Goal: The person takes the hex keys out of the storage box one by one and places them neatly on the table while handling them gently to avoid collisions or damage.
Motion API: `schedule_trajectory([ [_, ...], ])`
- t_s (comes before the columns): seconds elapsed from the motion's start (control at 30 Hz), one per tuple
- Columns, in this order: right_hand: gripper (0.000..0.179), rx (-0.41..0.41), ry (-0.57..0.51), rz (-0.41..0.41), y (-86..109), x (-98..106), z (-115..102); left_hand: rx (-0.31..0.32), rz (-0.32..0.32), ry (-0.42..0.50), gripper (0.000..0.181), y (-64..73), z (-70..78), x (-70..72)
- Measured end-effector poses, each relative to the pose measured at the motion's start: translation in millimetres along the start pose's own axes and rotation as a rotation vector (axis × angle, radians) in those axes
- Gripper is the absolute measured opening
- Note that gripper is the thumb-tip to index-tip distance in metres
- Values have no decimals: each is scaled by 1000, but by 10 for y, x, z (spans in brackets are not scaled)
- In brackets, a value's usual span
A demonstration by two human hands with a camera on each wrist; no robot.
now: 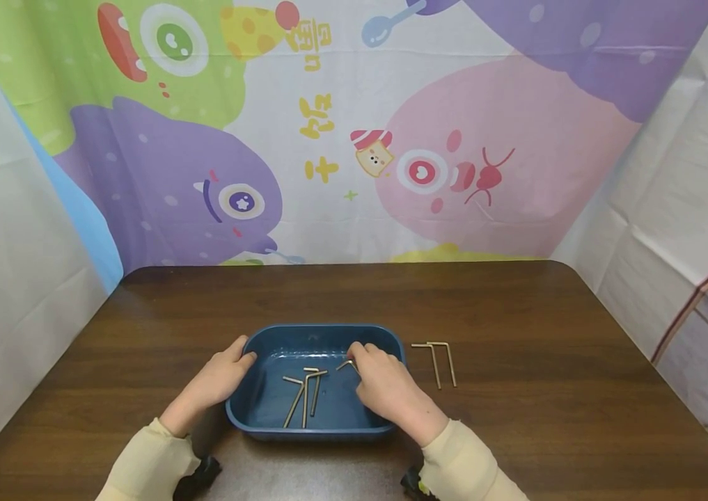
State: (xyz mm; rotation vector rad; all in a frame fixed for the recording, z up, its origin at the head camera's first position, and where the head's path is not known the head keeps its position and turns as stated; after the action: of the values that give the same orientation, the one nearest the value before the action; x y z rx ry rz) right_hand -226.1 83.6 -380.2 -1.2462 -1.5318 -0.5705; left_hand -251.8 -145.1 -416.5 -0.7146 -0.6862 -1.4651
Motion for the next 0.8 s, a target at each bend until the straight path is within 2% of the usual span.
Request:
schedule_trajectory([
  [0.43,29,29,-18,32,3,76,9,-2,-10,-3,17,10,-20,-13],
  [0.8,27,17,-23,67,-27,122,56,1,-8,-2,17,-11,-27,-17],
])
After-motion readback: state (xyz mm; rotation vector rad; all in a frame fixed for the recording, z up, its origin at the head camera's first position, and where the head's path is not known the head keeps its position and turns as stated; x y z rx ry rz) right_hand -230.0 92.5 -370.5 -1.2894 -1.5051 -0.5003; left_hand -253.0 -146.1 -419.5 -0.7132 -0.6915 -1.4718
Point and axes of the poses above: each hand's wrist, its own y-axis away from the middle knuckle, its own x-axis out of the back of the hand, z = x × y, the point moved 7 cm from there along -y, towards the middle knuckle, and after that the axes turned 8 degrees about z, right-handed, at the moved point
